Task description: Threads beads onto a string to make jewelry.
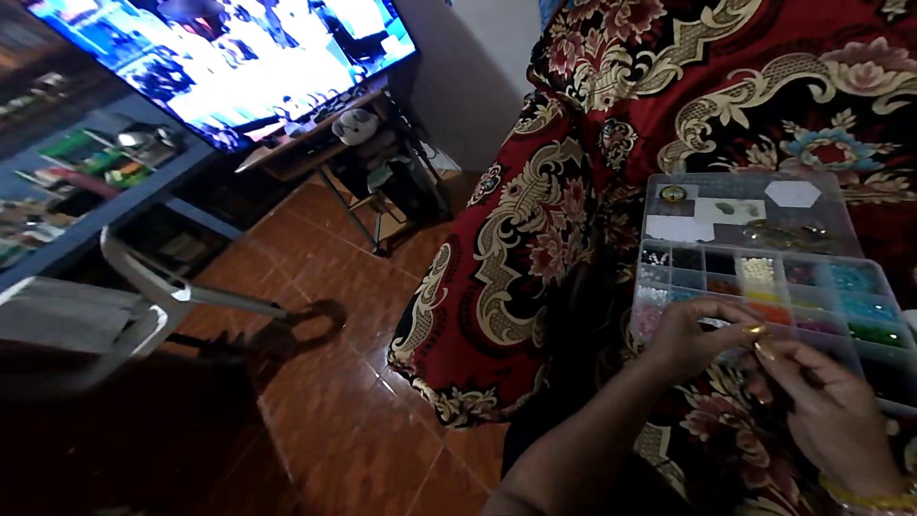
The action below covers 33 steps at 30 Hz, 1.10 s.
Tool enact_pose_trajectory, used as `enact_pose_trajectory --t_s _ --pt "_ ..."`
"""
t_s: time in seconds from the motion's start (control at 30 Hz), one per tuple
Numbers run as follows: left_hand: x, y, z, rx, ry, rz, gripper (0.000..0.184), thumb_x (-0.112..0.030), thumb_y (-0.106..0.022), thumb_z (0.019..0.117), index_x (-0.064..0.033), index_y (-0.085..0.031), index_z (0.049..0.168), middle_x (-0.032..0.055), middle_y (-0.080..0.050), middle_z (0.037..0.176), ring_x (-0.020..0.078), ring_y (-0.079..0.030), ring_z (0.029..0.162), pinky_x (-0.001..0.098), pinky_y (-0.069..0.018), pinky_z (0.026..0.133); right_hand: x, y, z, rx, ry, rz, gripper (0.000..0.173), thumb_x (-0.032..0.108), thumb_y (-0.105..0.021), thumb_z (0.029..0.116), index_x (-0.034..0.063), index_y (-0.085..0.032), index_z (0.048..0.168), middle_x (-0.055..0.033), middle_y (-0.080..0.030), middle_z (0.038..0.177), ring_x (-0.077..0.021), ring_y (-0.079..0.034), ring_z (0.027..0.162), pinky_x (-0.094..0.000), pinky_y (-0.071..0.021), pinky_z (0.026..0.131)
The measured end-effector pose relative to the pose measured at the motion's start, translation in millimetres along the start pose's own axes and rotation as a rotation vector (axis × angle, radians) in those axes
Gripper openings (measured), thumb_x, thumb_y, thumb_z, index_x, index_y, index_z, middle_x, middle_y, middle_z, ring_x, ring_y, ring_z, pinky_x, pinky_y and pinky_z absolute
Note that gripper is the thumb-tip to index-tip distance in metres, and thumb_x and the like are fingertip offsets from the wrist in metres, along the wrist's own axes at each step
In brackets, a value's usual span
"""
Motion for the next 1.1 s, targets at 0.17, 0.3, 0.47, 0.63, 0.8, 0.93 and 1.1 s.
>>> enact_pose_trajectory --t_s 0.17,0.3,0.47,0.63,0.8,0.93,1.1 --pt "2 -2 1 0.037 0.006 0.068 0.014 0.002 -0.058 0.0981 0.0128 -0.065 0.103 0.0172 -0.067 0.112 0.0122 -0.065 0.1 0.029 -0.0541 0.09 3 0 -1 0.001 -0.005 -0.106 0.014 0.012 -0.054 0.0986 0.0104 -0.068 0.098 0.0114 -0.068 0.075 0.0015 -0.061 0.057 -0.0155 -0.0539 0.052" --pt "-8 10 -1 0.009 0.066 0.215 0.017 0.0 -0.058 0.0986 0.0108 -0.066 0.109 0.0147 -0.068 0.109 0.0093 -0.064 0.098 0.0263 -0.0526 0.089 8 -2 -3 0.036 0.004 -0.163 0.016 0.012 -0.054 0.0994 0.0057 -0.068 0.102 0.0101 -0.068 0.076 0.0012 -0.062 0.059 -0.0172 -0.0549 0.055" --pt "-13 48 0 -0.112 -0.019 0.499 0.016 -0.004 -0.059 0.1005 0.0016 -0.071 0.11 0.0122 -0.071 0.111 0.0152 -0.069 0.095 0.0328 -0.0579 0.083 11 -2 -2 0.032 -0.014 -0.226 0.016 0.01 -0.054 0.1007 0.0019 -0.068 0.101 0.005 -0.071 0.079 -0.0015 -0.066 0.065 -0.0189 -0.0581 0.06" --pt "-24 65 -2 -0.159 -0.161 0.792 0.011 -0.008 -0.065 0.0978 -0.0053 -0.075 0.1 0.0084 -0.072 0.113 0.0228 -0.066 0.108 0.0442 -0.0528 0.096 8 0 -2 0.015 0.059 -0.302 0.016 0.011 -0.057 0.0998 0.0046 -0.072 0.1 0.0033 -0.074 0.086 -0.0003 -0.066 0.067 -0.0168 -0.0548 0.059" --pt "-9 44 1 0.03 -0.113 0.97 0.006 -0.01 -0.079 0.0866 -0.0083 -0.079 0.092 0.0125 -0.068 0.125 0.0362 -0.059 0.12 0.058 -0.046 0.101 9 2 -2 -0.027 0.121 -0.323 0.015 0.011 -0.06 0.0982 0.0054 -0.074 0.102 0.002 -0.073 0.096 0.0017 -0.059 0.065 -0.0154 -0.0512 0.057" --pt "3 30 0 0.076 -0.123 1.08 0.007 -0.007 -0.08 0.0848 -0.0094 -0.08 0.091 0.0141 -0.066 0.128 0.0376 -0.055 0.126 0.0601 -0.0424 0.103 7 5 0 -0.046 0.067 -0.238 0.016 0.008 -0.058 0.0989 0.006 -0.073 0.102 0.0 -0.073 0.102 -0.0028 -0.062 0.066 -0.0185 -0.0542 0.057" --pt "11 24 1 0.093 -0.091 1.139 0.007 -0.008 -0.081 0.0837 -0.0084 -0.079 0.09 0.0137 -0.065 0.13 0.0372 -0.054 0.129 0.061 -0.0378 0.109 5 5 1 -0.056 -0.009 -0.15 0.015 0.008 -0.058 0.1006 0.0052 -0.073 0.104 0.0006 -0.071 0.082 -0.0062 -0.065 0.065 -0.0213 -0.0575 0.06"
Point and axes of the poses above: each hand's wrist, its own z-axis towards the middle knuckle, its own y-axis out of the back of the hand, x = y × z, the point moved 8 cm from there along z, towards the middle knuckle
